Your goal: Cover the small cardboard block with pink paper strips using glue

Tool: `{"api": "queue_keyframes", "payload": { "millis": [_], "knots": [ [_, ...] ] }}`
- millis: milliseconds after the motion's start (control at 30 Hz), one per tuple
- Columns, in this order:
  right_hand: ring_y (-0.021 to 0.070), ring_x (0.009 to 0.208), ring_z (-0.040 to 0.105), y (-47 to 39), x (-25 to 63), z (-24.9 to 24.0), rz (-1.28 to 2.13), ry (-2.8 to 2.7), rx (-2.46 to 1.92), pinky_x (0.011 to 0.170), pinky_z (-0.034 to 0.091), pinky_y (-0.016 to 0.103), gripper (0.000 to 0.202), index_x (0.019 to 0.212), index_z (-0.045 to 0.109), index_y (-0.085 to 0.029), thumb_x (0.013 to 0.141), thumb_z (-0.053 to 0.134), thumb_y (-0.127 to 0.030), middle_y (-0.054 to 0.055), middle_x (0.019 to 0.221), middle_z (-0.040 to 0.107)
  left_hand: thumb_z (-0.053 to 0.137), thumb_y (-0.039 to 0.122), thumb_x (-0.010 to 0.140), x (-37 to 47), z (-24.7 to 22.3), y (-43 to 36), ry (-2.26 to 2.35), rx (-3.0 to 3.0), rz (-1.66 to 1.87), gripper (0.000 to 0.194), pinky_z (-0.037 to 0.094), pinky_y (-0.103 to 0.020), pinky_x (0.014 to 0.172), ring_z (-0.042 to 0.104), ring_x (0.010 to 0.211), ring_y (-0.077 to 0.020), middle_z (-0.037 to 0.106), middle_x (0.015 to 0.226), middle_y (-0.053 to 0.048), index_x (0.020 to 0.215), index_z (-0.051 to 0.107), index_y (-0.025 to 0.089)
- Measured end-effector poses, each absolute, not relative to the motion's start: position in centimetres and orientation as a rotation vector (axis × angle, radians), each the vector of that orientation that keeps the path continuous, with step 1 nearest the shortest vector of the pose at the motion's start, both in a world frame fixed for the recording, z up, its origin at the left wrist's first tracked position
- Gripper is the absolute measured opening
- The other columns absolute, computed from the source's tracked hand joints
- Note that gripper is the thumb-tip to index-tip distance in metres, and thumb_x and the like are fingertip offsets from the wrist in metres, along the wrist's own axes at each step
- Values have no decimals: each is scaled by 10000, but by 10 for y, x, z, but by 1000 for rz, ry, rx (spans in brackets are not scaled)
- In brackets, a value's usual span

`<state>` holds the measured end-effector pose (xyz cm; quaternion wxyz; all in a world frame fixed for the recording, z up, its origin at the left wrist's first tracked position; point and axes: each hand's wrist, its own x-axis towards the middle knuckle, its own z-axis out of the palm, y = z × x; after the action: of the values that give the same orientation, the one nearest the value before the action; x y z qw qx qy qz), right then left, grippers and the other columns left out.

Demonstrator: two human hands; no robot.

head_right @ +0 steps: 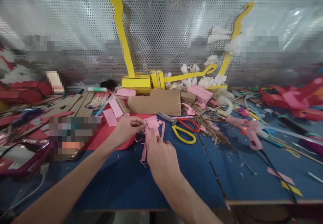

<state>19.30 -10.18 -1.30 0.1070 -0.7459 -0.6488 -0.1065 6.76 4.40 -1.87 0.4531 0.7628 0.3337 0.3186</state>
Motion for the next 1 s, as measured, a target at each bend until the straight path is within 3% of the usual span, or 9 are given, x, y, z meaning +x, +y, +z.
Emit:
{"api": "queue_keyframes", "payload": {
  "millis": [267, 767, 1000],
  "knots": [
    [241, 685, 749, -102, 189, -2, -362, -1940, -2228, 631, 528, 308, 499, 1459, 507, -171, 964, 510, -103, 74, 910, 785, 618, 327, 881, 66, -13, 43, 829, 1980, 815, 188, 544, -283, 645, 689, 663, -179, 759, 757, -48, 827, 706, 170],
    [221, 683, 754, -103, 177, 19, -331, -1961, -2277, 688, 535, 286, 437, 1377, 533, -156, 948, 506, -80, 91, 872, 776, 553, 319, 936, 66, -2, 34, 855, 2137, 903, 225, 487, -287, 650, 669, 692, -186, 742, 768, -49, 815, 678, 176],
    [211, 657, 744, -106, 174, 20, -372, -1991, -2285, 687, 538, 283, 527, 1416, 508, -157, 903, 521, -35, 91, 845, 766, 558, 297, 929, 66, 2, 30, 871, 2139, 916, 218, 503, -299, 665, 682, 702, -200, 755, 777, -67, 813, 686, 164]
  ]
}}
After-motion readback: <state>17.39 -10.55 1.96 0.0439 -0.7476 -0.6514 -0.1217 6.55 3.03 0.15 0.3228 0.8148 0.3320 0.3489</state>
